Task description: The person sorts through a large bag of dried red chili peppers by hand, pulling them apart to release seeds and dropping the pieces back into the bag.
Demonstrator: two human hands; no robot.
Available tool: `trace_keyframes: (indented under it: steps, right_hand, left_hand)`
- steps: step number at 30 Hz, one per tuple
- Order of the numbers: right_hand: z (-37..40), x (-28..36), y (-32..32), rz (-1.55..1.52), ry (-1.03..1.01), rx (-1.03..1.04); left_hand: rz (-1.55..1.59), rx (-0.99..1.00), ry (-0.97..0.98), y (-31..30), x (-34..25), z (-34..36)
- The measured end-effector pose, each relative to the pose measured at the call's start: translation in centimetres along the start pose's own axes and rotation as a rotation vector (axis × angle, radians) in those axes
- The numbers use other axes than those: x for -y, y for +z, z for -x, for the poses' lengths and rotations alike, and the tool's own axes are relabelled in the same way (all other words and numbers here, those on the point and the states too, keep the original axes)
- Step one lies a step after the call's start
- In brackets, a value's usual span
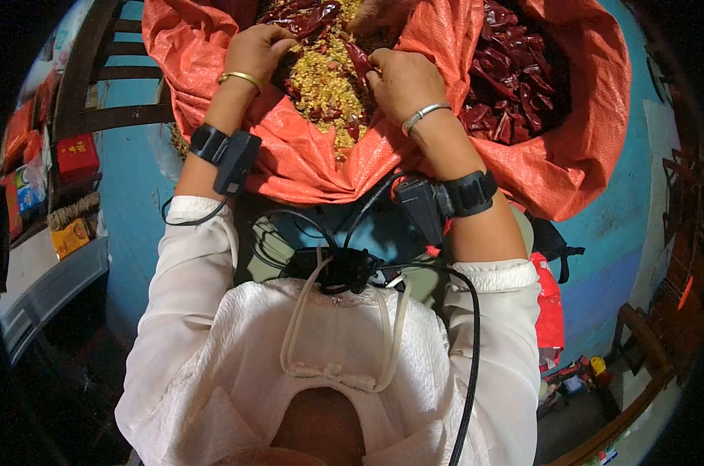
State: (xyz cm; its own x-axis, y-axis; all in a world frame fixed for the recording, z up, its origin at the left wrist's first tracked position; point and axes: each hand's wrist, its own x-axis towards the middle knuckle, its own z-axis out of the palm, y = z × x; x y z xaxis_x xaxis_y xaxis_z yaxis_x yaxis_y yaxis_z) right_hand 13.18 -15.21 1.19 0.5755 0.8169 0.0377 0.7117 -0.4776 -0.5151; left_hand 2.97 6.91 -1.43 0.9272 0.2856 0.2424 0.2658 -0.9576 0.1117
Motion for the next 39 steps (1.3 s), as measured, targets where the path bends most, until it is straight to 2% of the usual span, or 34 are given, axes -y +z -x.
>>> trace_keyframes:
  steps: [2,3,4,6,8,10,14,16,19,22,32,35,37,38,39]
  right_hand:
    - [-0.1,0.1,0.1,0.014,0.008,-0.005]
    - [-0.2,0.1,0.3,0.001,0.001,-0.019]
    - [-0.3,0.0,0.5,-0.012,-0.007,-0.032]
    - [-0.5,-0.1,0.7,-0.016,-0.024,-0.034]
    - [-0.7,-0.1,1.0,-0.021,-0.040,-0.035]
    - [-0.8,0.1,1.3,-0.097,-0.025,-0.036]
    - [-0.7,0.5,1.5,-0.248,-0.012,-0.044]
    - [-0.7,0.9,1.4,-0.361,0.063,-0.012]
    - [-0.4,1.1,1.6,-0.392,0.082,-0.026]
    - [0.1,1.7,1.3,-0.428,0.104,0.011]
    - [1.6,1.5,2.1,-0.557,0.110,0.062]
    - [1.7,1.3,2.1,-0.574,0.117,0.052]
    - [1.6,1.3,1.9,-0.581,0.100,0.044]
    - [1.5,1.3,1.9,-0.581,0.103,0.044]
    - [1.3,1.2,1.9,-0.477,0.053,-0.003]
  left_hand:
    - [0.855,0.058,-0.405,1.1,0.9,0.2]
    - [0.996,0.113,-0.510,-0.6,0.2,0.4]
    - [0.993,0.110,-0.511,-1.6,-0.3,0.5]
    - [1.416,0.188,-0.650,-2.8,-0.8,0.9]
    - [1.469,0.205,-0.661,-3.4,-0.4,1.3]
    - [1.762,0.294,-0.521,-3.4,0.1,1.8]
    - [1.758,0.281,-0.559,-4.1,-0.5,2.4]
    - [1.693,0.282,-0.562,-4.7,-0.9,2.6]
    - [1.674,0.208,-0.603,-5.2,-1.9,3.0]
    - [1.595,0.252,-0.582,-5.2,-1.9,3.5]
    - [1.680,0.255,-0.574,-5.3,-2.6,5.5]
    - [1.671,0.264,-0.529,-4.7,-2.1,5.7]
    - [1.481,0.176,-0.488,-5.2,-2.7,5.9]
    - [1.482,0.179,-0.488,-5.3,-2.6,5.9]
    - [1.463,0.101,-0.415,-5.5,-2.4,5.9]
